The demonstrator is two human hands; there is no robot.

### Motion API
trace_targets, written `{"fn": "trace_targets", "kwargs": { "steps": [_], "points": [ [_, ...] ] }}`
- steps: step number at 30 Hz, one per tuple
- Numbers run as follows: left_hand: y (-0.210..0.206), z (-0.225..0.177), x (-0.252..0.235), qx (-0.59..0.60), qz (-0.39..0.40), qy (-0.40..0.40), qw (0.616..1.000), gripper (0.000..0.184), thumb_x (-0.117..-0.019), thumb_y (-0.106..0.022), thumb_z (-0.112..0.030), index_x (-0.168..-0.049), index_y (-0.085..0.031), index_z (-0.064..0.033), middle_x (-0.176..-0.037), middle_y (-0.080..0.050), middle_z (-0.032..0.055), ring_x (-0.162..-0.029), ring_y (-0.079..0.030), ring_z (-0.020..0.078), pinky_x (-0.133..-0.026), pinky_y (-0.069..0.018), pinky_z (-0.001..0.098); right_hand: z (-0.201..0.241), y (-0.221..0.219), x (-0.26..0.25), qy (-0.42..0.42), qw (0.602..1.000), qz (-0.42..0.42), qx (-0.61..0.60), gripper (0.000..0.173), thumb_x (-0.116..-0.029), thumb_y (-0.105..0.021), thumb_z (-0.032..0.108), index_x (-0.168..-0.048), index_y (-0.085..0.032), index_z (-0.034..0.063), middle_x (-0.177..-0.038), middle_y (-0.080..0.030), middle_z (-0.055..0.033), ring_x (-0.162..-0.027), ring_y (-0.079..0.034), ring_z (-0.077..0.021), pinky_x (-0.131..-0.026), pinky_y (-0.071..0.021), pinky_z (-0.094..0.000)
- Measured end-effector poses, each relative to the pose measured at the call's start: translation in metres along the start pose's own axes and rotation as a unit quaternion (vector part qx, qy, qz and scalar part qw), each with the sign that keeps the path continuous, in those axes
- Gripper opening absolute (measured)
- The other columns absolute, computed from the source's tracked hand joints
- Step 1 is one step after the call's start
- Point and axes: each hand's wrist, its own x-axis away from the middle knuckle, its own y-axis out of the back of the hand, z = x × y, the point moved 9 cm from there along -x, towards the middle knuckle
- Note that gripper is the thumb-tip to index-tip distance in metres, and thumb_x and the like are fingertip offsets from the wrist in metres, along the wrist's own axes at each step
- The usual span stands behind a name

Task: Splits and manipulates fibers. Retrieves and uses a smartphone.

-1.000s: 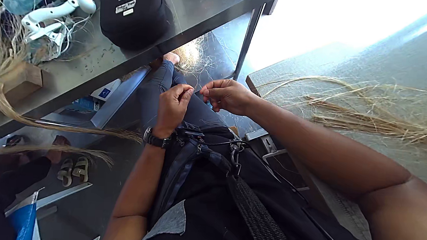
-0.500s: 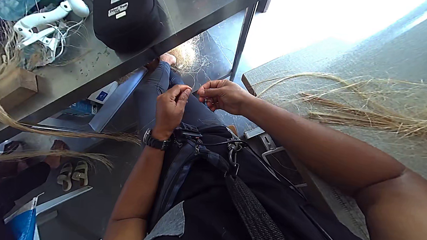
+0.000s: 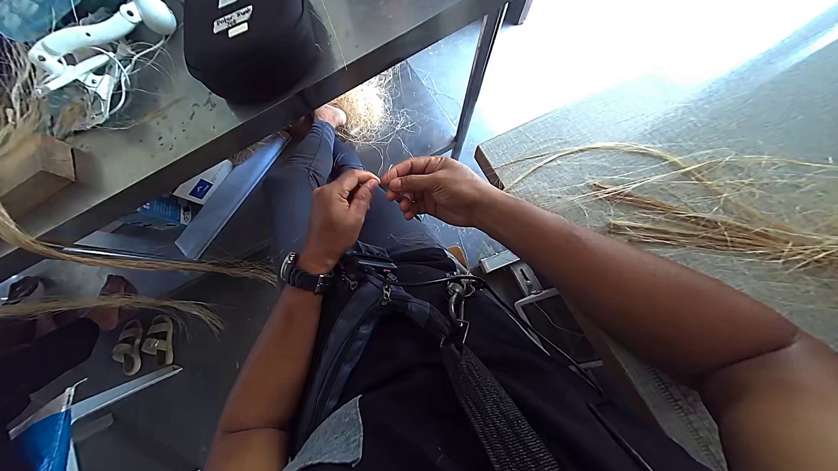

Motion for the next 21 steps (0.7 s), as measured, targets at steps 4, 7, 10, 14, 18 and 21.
{"fn": "trace_targets", "kwargs": {
  "steps": [4, 7, 10, 14, 18, 21],
  "points": [
    [-0.007, -0.007, -0.001, 0.023, 0.022, -0.031, 0.999, 0.015, -0.1040, -0.060, -0.015, -0.112, -0.071, -0.0085, -0.079, -0.066, 0.0030, -0.056, -0.056, 0.0086, -0.051, -0.0496, 0.0235, -0.004, 0.004, 0.001, -0.019, 0.999, -0.038, -0.020, 0.004, -0.1007, -0.061, 0.003, -0.100, -0.058, 0.0038, -0.088, -0.072, -0.0094, -0.065, -0.068, -0.0144, -0.061, -0.0596, -0.0283],
    [-0.003, -0.005, -0.001, 0.024, 0.006, -0.029, 0.999, 0.017, -0.1046, -0.059, -0.016, -0.113, -0.071, -0.0092, -0.076, -0.065, 0.0024, -0.055, -0.055, 0.0087, -0.050, -0.0485, 0.0234, -0.005, 0.005, 0.002, -0.027, 0.998, -0.053, -0.028, 0.006, -0.1005, -0.062, 0.002, -0.100, -0.056, 0.0044, -0.088, -0.072, -0.0101, -0.064, -0.069, -0.0151, -0.060, -0.0595, -0.0286],
    [-0.002, -0.004, -0.001, 0.032, 0.009, -0.024, 0.999, 0.016, -0.1046, -0.059, -0.016, -0.113, -0.072, -0.0101, -0.075, -0.064, 0.0020, -0.054, -0.055, 0.0087, -0.049, -0.0479, 0.0229, -0.005, 0.006, 0.002, -0.031, 0.997, -0.060, -0.023, 0.005, -0.1015, -0.061, 0.004, -0.106, -0.060, 0.0025, -0.088, -0.072, -0.0097, -0.064, -0.068, -0.0143, -0.061, -0.0594, -0.0284],
    [-0.005, -0.006, -0.001, 0.038, 0.023, -0.034, 0.998, 0.015, -0.1040, -0.060, -0.016, -0.110, -0.071, -0.0090, -0.074, -0.064, 0.0021, -0.053, -0.054, 0.0082, -0.048, -0.0469, 0.0221, -0.005, 0.010, 0.000, -0.021, 0.998, -0.065, -0.003, 0.007, -0.1017, -0.062, 0.007, -0.104, -0.066, 0.0013, -0.088, -0.072, -0.0085, -0.064, -0.067, -0.0121, -0.059, -0.0583, -0.0269],
    [-0.009, -0.008, -0.002, 0.012, 0.051, -0.027, 0.998, 0.013, -0.1032, -0.061, -0.016, -0.106, -0.072, -0.0091, -0.076, -0.066, 0.0018, -0.055, -0.056, 0.0081, -0.051, -0.0484, 0.0236, -0.005, 0.014, -0.001, -0.018, 0.996, -0.085, 0.031, 0.006, -0.1007, -0.064, 0.007, -0.100, -0.067, 0.0011, -0.085, -0.071, -0.0068, -0.061, -0.065, -0.0116, -0.057, -0.0571, -0.0266],
    [-0.014, -0.011, -0.003, 0.007, 0.080, -0.038, 0.996, 0.012, -0.1023, -0.062, -0.015, -0.102, -0.072, -0.0082, -0.073, -0.065, 0.0019, -0.054, -0.056, 0.0082, -0.051, -0.0481, 0.0243, -0.005, 0.016, 0.000, -0.025, 0.993, -0.098, 0.061, 0.009, -0.1028, -0.061, 0.009, -0.100, -0.065, 0.0022, -0.082, -0.068, -0.0055, -0.059, -0.061, -0.0113, -0.054, -0.0541, -0.0258]
  ]
}}
